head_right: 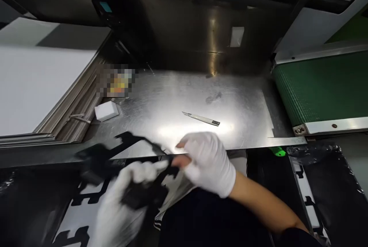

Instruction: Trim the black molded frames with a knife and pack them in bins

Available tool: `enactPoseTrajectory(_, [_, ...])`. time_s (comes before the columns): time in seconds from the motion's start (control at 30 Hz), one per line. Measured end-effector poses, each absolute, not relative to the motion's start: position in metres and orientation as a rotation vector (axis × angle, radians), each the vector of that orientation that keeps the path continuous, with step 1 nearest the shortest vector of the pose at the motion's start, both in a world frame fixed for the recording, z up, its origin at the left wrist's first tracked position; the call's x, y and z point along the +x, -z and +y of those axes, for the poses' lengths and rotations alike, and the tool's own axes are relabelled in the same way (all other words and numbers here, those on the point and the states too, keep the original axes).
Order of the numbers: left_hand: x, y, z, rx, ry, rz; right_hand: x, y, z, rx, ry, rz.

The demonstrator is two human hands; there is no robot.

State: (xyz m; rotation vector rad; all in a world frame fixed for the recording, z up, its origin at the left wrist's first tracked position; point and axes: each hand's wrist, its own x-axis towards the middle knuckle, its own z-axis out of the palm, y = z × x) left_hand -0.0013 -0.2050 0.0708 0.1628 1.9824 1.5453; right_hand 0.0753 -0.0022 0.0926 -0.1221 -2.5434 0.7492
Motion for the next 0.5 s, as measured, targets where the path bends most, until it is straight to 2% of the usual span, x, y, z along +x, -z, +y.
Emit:
enactPoseTrajectory(0.1, [0.012,-0.063,-0.256,-0.125,-1.532,1.965,0.033,-0.076,0.039,-0.55,-0.531,-2.822])
enactPoseTrajectory(0.2, [0.033,-0.046,-0.279,-0.284,-1.455,1.792,-0.004,-0.059,0.067,-0.655,-0.384,-3.162])
enactPoseTrajectory(0.33, [0.062,-0.02,-0.27,-0.315,-1.534,1.585,-0.006,-0.054,0.079,-0.636,-0.528,-3.298])
enactPoseTrajectory(0.5, [0.08,0.005,-0.245,-0.325,-1.579,1.554,0.048,-0.075,0.091,-0.968,-0.872,-3.118])
